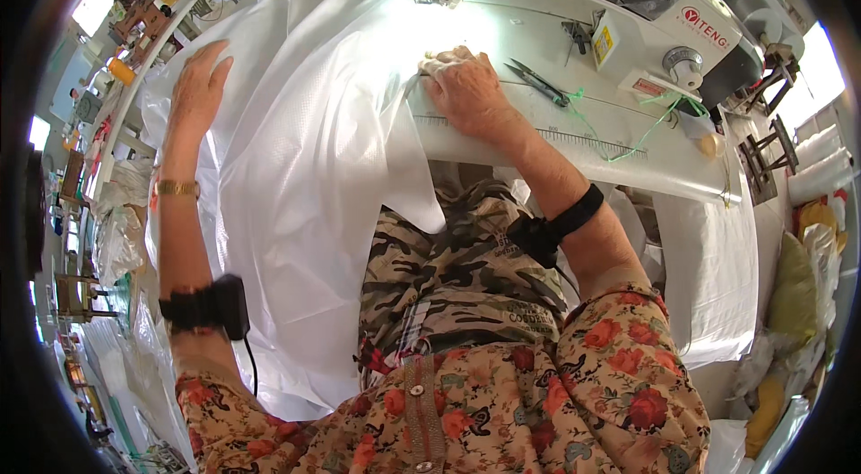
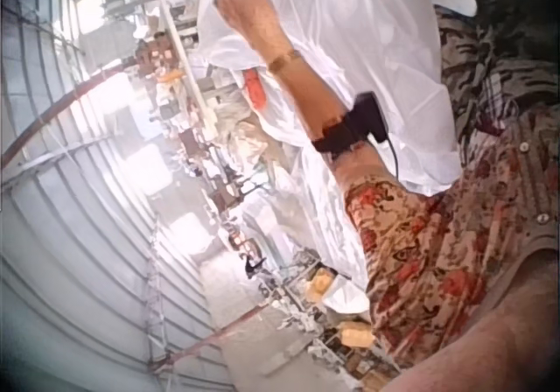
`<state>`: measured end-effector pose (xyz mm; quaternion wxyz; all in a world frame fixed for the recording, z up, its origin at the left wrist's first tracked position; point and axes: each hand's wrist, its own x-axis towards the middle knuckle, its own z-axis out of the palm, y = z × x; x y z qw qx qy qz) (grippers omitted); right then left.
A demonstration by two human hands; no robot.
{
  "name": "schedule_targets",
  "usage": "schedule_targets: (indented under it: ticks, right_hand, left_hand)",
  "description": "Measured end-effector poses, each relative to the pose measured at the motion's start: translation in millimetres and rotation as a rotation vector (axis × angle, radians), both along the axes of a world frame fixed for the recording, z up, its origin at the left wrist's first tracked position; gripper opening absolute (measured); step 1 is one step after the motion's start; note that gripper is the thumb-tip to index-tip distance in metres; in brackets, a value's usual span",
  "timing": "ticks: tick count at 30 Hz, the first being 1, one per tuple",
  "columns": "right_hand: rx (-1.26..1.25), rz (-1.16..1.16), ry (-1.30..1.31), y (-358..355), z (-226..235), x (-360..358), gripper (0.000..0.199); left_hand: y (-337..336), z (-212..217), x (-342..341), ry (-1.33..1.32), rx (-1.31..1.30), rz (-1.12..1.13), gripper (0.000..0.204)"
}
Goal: Sewing large white plastic or fabric sheets using an industrial sewing machine.
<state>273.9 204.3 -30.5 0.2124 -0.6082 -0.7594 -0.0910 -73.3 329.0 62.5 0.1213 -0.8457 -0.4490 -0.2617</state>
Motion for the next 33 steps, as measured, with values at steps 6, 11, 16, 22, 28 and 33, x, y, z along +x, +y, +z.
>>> schedule_targets:
  ticks: [6,11,16,22,28,33]
  right_hand:
    - [0.153,0.148,0.004,4.3,-3.7,0.5,0.028]
    - [0.081,0.206,0.061,22.0,1.9,-11.6,0.022]
    - [0.043,0.218,0.000,23.6,2.0,-6.4,0.020]
    - [-0.033,0.145,-0.159,12.9,21.5,40.9,0.021]
    - [0.143,0.095,0.174,-48.1,20.6,-7.3,0.011]
    - [-0.668,0.312,0.660,-138.1,-29.6,-53.0,0.041]
  left_hand:
    - [45.2,-83.3,5.6,-0.152,-0.309,0.285,0.062]
    - [25.3,-91.8,24.6,-0.126,-0.242,0.310,0.039]
    - [-44.4,-93.2,-20.3,0.008,-0.270,0.306,0.017]
    - [-172.1,-125.3,-240.9,-0.025,-0.091,0.394,0.017]
    - [-184.6,-30.5,-195.6,-0.055,0.296,0.693,0.039]
    - [-223.1,15.0,-55.2,-0.290,0.293,0.158,0.045]
